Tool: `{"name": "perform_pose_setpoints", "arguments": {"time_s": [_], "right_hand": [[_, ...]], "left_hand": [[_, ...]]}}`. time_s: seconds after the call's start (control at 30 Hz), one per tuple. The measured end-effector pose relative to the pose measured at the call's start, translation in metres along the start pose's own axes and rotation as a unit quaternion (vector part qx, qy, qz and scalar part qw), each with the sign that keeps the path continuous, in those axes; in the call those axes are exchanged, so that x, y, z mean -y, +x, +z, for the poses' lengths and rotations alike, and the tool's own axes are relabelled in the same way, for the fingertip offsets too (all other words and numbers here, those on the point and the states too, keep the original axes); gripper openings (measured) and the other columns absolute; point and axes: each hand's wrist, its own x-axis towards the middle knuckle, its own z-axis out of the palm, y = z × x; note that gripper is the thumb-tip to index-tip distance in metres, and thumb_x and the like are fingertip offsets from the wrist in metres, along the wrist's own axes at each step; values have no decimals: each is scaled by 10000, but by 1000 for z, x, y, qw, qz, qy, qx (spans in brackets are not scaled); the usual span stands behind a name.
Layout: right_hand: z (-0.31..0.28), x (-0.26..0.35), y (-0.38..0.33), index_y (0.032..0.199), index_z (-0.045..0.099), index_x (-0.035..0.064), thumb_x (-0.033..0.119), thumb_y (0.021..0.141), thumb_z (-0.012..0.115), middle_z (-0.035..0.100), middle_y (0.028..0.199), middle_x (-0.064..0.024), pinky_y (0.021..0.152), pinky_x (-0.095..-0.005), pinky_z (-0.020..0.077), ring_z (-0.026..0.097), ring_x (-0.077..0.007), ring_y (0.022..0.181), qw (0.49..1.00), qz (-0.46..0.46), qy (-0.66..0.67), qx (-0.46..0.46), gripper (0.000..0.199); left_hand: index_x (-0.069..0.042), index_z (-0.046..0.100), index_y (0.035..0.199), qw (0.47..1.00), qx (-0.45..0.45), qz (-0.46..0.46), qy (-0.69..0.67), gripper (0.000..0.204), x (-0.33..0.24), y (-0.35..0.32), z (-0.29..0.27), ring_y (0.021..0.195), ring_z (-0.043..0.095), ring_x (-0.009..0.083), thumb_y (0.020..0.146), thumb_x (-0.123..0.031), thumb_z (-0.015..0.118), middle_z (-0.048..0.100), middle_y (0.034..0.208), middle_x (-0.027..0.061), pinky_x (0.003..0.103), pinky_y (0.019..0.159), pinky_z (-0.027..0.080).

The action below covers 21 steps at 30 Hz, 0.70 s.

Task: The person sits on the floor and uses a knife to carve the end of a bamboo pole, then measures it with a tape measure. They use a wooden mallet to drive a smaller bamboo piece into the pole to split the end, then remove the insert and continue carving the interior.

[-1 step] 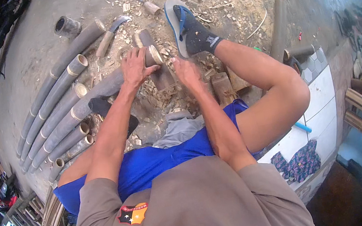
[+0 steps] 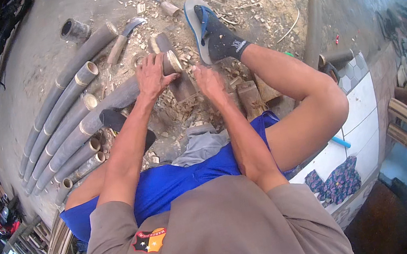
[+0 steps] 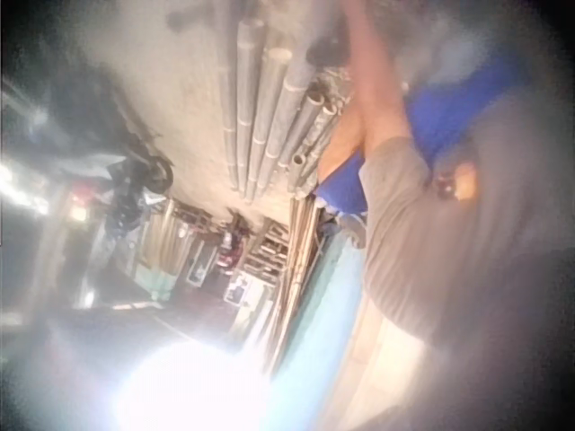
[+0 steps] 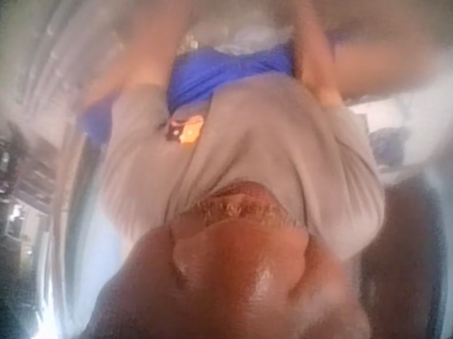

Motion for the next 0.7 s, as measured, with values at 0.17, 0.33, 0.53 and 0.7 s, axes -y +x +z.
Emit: {"name": "perform_pose_setpoints", "arguments": {"time_s": [0.17,0.33,0.53,0.7], "right_hand": [[3,15,7,1289,696,145,516,1061,411,721,1029,-290,878,-593,526,682,-505,1003,999,-31,-33,0,520],[-14,51,5,1355,654,166,490,1073,410,741,1001,-255,838,-594,551,710,-476,942,992,-65,-108,24,494],[-24,76,1,1333,672,155,434,1080,422,732,1063,-266,885,-583,545,701,-461,1017,989,-17,-140,52,452],[5,20,41,1299,682,124,463,1073,407,717,1112,-281,936,-590,519,676,-486,1077,990,54,-117,53,491]], "left_hand": [[-132,545,1431,999,32,-7,-7,896,3,15,0,1278,520,323,716,-591,830,562,1323,135,548,1038,411],[-138,494,1521,988,114,-8,-108,955,17,26,-5,1349,513,373,817,-768,632,541,1462,187,544,1113,384],[-143,589,1446,985,66,-48,-149,844,11,23,3,1335,548,356,859,-749,611,608,1408,174,506,1108,407],[-156,636,1373,976,111,-121,-146,848,-13,34,0,1297,567,312,809,-790,622,620,1374,130,545,1058,408]]}}
